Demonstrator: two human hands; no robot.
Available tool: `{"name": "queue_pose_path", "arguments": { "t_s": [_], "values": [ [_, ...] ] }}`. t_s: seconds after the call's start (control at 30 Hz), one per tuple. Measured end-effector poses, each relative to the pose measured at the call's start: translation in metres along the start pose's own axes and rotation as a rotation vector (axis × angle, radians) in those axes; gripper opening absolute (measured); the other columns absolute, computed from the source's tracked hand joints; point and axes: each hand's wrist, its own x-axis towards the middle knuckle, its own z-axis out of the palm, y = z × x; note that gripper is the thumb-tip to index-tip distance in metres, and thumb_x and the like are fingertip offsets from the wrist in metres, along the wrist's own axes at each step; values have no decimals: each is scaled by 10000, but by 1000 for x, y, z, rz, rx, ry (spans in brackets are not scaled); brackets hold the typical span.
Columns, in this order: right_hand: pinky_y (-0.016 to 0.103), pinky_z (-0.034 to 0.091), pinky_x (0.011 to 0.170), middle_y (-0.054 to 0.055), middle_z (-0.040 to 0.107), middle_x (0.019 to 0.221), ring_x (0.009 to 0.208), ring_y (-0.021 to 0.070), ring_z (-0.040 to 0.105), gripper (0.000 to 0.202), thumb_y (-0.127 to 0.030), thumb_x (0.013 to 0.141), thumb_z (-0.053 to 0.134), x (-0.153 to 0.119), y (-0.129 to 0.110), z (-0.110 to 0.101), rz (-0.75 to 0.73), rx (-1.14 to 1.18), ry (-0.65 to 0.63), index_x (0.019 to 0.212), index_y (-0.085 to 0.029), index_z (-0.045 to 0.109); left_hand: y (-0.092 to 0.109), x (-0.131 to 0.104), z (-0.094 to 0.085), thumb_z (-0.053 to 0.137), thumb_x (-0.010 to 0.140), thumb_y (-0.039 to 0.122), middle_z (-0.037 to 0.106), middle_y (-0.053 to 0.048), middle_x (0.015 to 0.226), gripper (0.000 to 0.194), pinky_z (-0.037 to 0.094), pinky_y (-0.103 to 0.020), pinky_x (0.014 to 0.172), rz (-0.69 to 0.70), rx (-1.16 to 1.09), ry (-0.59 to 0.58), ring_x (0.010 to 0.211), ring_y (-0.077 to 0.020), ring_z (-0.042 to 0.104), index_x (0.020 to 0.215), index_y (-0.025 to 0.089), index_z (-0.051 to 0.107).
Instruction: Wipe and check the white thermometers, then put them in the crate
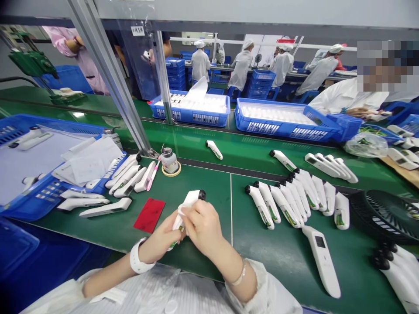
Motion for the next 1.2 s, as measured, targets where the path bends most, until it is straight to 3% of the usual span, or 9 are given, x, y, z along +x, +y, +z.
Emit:
{"name": "queue_pose_path", "arguments": {
  "t_s": [0.27,0.37,0.47,0.87,1.07,1.2],
  "values": [
    [284,343,574,14,501,637,607,135,462,158,-209,863,518,0,-1,4,-9,21,13,871,-172,671,0,0,-2,420,610,53,440,44,662,583,299,-214,506,0,-6,13,564,-86,365,1183,160,453],
    [289,330,577,16,509,645,612,137,464,157,-211,862,520,2,-1,3,3,-30,71,866,-174,673,2,0,-3,423,618,59,447,44,653,578,293,-217,505,-2,-24,-18,558,-89,370,1185,164,450],
    [291,320,578,11,509,630,605,134,470,163,-202,862,515,4,0,1,-34,-7,14,872,-179,676,4,-1,-3,430,605,47,452,38,676,582,290,-218,513,6,-48,-14,565,-87,363,1174,165,471],
    [298,306,600,5,515,635,603,127,481,143,-205,858,528,4,4,1,-18,-43,60,879,-181,667,3,2,-6,436,614,30,461,40,666,668,291,-214,522,0,-70,-58,577,-89,367,1265,177,405],
    [297,313,599,16,533,648,607,131,486,143,-196,852,530,6,4,4,-12,-27,33,881,-176,668,2,3,-6,434,619,28,448,40,663,675,296,-216,523,-6,-71,-46,575,-91,368,1276,177,406],
    [290,328,596,5,530,630,601,124,500,148,-199,857,527,2,-3,9,-66,81,-38,871,-182,673,2,8,-10,461,630,37,502,17,777,584,342,-221,593,43,-86,20,655,-102,413,1193,194,484]
  ]
}}
